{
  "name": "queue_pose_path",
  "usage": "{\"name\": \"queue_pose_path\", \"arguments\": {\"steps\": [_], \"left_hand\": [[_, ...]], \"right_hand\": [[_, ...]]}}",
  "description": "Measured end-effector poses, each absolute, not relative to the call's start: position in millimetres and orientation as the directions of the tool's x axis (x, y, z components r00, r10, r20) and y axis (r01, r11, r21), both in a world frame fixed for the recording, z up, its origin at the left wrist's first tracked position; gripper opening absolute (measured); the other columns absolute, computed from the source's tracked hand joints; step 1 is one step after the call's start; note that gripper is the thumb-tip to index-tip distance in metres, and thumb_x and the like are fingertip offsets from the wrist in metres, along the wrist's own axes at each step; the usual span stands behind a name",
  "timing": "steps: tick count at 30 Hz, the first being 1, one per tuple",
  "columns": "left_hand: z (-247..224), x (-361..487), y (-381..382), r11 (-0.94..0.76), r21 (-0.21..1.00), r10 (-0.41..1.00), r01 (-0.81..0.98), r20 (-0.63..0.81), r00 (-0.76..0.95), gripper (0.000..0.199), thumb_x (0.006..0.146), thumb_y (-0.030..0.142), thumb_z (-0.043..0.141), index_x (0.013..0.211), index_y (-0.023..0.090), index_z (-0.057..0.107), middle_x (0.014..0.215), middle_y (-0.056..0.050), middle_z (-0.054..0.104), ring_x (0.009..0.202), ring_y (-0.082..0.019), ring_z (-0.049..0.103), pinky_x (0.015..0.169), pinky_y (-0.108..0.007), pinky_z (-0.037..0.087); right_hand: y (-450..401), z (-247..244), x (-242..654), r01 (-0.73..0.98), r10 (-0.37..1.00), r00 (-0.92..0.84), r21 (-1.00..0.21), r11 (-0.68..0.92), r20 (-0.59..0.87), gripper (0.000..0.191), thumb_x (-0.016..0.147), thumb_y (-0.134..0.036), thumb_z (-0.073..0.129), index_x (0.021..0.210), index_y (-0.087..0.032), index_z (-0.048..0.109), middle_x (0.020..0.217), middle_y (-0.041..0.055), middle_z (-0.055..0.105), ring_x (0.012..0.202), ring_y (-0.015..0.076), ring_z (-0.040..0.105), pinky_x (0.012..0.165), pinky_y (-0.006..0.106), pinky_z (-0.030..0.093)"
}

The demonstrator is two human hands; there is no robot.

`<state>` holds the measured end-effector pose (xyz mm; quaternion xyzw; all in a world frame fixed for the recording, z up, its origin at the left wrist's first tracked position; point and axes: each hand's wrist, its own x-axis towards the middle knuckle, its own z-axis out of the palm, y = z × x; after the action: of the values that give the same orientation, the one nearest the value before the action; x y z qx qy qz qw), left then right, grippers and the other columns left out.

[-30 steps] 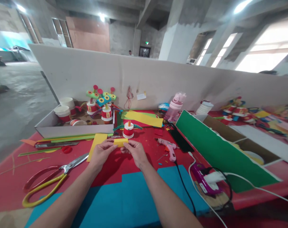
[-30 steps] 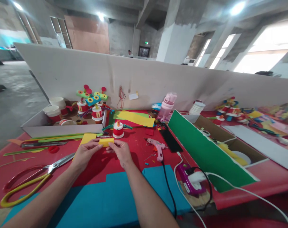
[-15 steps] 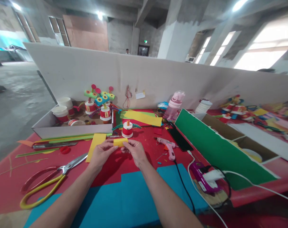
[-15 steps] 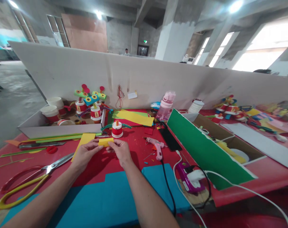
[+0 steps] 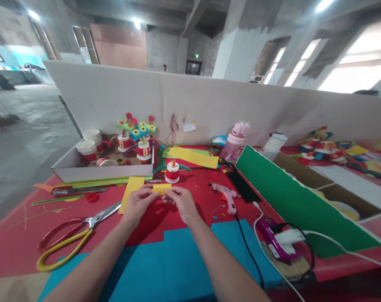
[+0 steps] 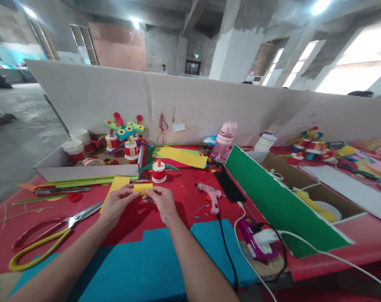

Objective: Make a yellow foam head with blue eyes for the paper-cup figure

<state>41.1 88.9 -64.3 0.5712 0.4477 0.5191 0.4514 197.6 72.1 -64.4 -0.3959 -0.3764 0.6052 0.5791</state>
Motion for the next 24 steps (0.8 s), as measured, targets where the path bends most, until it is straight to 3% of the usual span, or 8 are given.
{"name": "queue_pose_path", "arguments": {"steps": [10, 18, 24], "left_hand": [[-58, 43, 85, -0.201, 0.978, 0.975, -0.054, 0.205, 0.081, 0.02, 0.065, 0.038, 0.073, 0.069, 0.019, 0.072, 0.101, -0.007, 0.066, 0.106, -0.024, 0.056, 0.093, -0.034, 0.043], [-52, 45, 80, -0.115, 0.987, 0.992, -0.11, 0.119, 0.036, 0.024, 0.061, 0.039, 0.076, 0.069, 0.017, 0.07, 0.104, -0.008, 0.066, 0.098, -0.023, 0.059, 0.086, -0.033, 0.047], [-56, 46, 81, -0.116, 0.98, 0.991, -0.159, 0.125, 0.047, 0.021, 0.064, 0.037, 0.075, 0.073, 0.019, 0.071, 0.101, -0.007, 0.068, 0.1, -0.024, 0.059, 0.089, -0.036, 0.046]], "right_hand": [[71, -67, 197, -0.289, 0.997, -0.053, -0.957, 0.035, 0.052, 0.03, 0.068, -0.043, 0.071, 0.083, -0.017, 0.073, 0.068, 0.0018, 0.07, 0.062, 0.0139, 0.064, 0.068, 0.03, 0.053], [70, -67, 196, -0.394, 0.994, -0.112, -0.919, -0.036, 0.009, 0.033, 0.067, -0.042, 0.073, 0.087, -0.017, 0.069, 0.068, 0.0015, 0.069, 0.059, 0.0121, 0.064, 0.067, 0.027, 0.053], [68, -62, 195, -0.462, 0.993, -0.108, -0.883, -0.085, -0.039, 0.03, 0.064, -0.039, 0.076, 0.083, -0.016, 0.068, 0.068, 0.0013, 0.068, 0.062, 0.0136, 0.066, 0.067, 0.028, 0.053]]}}
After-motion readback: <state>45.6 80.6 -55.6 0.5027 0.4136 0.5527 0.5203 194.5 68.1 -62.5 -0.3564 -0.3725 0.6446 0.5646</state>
